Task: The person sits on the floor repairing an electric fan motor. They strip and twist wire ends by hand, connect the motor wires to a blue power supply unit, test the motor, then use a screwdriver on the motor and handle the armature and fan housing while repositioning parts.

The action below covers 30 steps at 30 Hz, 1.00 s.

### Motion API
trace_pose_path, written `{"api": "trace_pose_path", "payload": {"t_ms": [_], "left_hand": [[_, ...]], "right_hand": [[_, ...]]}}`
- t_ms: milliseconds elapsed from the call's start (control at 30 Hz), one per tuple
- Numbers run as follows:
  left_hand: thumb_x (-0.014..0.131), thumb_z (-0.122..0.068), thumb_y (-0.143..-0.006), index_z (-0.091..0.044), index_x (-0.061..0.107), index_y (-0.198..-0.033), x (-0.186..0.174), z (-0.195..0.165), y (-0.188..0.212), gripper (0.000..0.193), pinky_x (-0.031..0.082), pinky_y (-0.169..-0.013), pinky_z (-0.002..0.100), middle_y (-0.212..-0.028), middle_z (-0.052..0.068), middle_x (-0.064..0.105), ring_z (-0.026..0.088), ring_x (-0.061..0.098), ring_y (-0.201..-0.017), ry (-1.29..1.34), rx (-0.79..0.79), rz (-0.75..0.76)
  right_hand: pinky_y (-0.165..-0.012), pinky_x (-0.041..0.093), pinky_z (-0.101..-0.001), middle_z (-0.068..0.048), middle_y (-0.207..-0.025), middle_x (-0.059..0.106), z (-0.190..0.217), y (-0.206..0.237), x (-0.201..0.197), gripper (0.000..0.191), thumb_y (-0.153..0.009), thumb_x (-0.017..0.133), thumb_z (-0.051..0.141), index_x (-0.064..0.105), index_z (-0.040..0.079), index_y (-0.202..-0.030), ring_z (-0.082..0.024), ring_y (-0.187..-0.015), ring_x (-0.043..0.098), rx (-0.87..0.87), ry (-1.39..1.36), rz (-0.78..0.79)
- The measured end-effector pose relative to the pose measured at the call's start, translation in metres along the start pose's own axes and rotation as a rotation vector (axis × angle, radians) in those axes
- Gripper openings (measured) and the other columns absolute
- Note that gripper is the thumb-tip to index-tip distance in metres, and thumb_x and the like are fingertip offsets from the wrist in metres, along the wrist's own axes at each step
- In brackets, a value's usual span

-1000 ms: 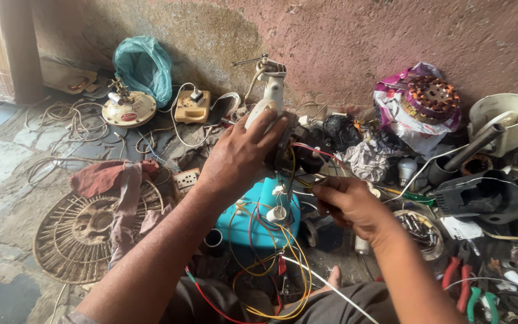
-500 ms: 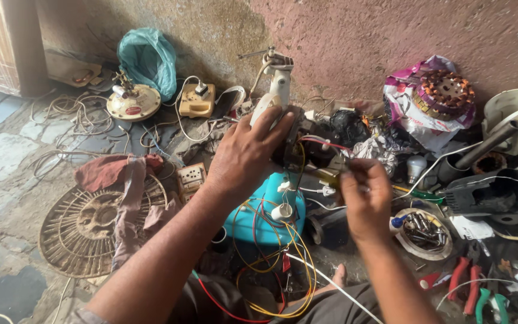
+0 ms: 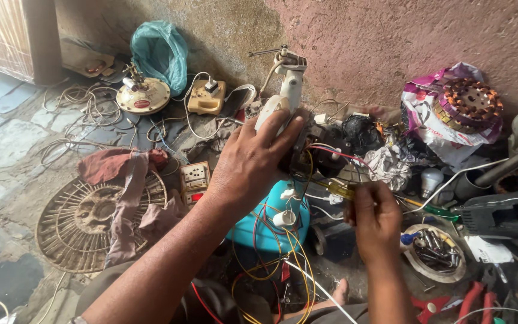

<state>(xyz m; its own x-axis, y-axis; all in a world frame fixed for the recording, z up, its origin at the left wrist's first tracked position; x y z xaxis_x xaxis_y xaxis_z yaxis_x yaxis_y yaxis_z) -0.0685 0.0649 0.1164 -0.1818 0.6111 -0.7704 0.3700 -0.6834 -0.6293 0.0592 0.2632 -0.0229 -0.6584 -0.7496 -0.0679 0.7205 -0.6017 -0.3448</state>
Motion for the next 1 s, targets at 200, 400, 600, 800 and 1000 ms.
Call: {"api": "trace_pose_path", "payload": {"t_ms": [200,400,600,800,1000], "left_hand": [[0.079,-0.014,-0.066,-0.016,0.047,-0.150,-0.002,-0.002,0.002,0.089,0.049,-0.098,0.051,-0.144,0.010,0.049,0.039,0.056,-0.117,0.023,-0.003,0.010],[0.080,-0.014,-0.066,-0.016,0.046,-0.150,-0.002,-0.001,0.000,0.090,0.049,-0.098,0.051,-0.144,0.011,0.048,0.038,0.056,-0.116,0.020,-0.010,0.024],[0.079,-0.013,-0.066,-0.015,0.048,-0.149,-0.003,-0.002,0.001,0.089,0.050,-0.098,0.051,-0.144,0.010,0.049,0.038,0.056,-0.117,0.026,0.005,0.009],[0.079,-0.015,-0.066,-0.014,0.048,-0.149,-0.004,-0.002,0.002,0.088,0.049,-0.098,0.051,-0.144,0.010,0.049,0.039,0.057,-0.115,0.029,0.005,0.003],[0.070,-0.009,-0.076,-0.013,0.047,-0.151,-0.001,-0.002,0.001,0.079,0.050,-0.097,0.049,-0.145,0.012,0.048,0.038,0.057,-0.115,-0.038,0.027,0.015]], "right_hand": [[-0.067,0.049,-0.0238,-0.002,-0.085,0.063,0.023,0.001,0.004,0.026,-0.104,0.058,0.015,0.060,0.003,-0.128,-0.009,-0.075,0.058,-0.066,0.042,-0.005],[-0.073,0.049,-0.0249,-0.003,-0.095,0.063,0.035,0.001,0.010,0.023,-0.104,0.057,0.009,0.055,0.004,-0.127,-0.011,-0.082,0.059,-0.100,-0.109,0.021],[-0.072,0.050,-0.0240,-0.003,-0.099,0.065,0.029,0.001,0.007,0.020,-0.104,0.059,0.008,0.054,0.004,-0.122,-0.009,-0.084,0.061,-0.103,-0.118,0.010],[-0.064,0.047,-0.0258,-0.007,-0.084,0.066,0.021,0.001,0.002,0.020,-0.111,0.052,0.013,0.066,0.001,-0.119,-0.012,-0.071,0.059,-0.021,0.037,-0.014],[-0.072,0.051,-0.0241,-0.002,-0.093,0.066,0.033,0.001,0.007,0.022,-0.099,0.065,0.012,0.058,0.002,-0.117,-0.010,-0.082,0.062,-0.093,0.036,0.004]]}}
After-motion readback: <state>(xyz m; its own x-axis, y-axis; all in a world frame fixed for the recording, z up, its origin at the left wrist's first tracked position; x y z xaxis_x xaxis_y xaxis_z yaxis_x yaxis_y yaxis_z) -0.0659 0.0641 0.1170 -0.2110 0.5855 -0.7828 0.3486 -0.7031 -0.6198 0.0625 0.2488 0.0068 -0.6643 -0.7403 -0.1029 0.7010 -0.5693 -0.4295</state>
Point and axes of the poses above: each hand's wrist, its own y-axis away from the middle knuckle, its own x-axis out of the palm, z = x × y, the point moved 8 cm from there along -y, towards the middle knuckle
